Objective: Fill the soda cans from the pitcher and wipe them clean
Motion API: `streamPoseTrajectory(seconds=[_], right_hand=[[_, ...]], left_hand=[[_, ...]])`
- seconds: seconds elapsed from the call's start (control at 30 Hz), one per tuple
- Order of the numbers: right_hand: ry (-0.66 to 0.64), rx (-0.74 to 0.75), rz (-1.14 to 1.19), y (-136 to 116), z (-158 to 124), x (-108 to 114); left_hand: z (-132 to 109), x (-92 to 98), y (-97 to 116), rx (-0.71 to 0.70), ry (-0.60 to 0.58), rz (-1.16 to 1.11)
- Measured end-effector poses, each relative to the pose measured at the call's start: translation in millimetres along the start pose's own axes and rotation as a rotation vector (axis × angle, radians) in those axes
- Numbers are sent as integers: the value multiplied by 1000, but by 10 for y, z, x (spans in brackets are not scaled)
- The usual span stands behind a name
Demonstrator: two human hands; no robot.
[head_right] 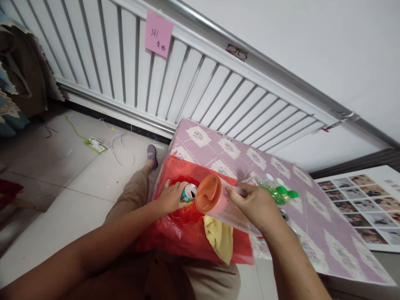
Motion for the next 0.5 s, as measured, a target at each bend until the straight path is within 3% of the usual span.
streamPoseTrajectory(seconds=[0.5], right_hand=[[26,-17,0,-60,-33,54]], left_hand=[[-18,31,-5,6,-8,-7]])
Point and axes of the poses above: each hand's wrist, its own z-axis towards the middle knuckle, its own x-axis out of the back of the hand, y = z × x, the point moved 8 cm from there along z, towards the middle knuckle, and after that the axes turned 14 degrees about -y, right-handed, at the moved point
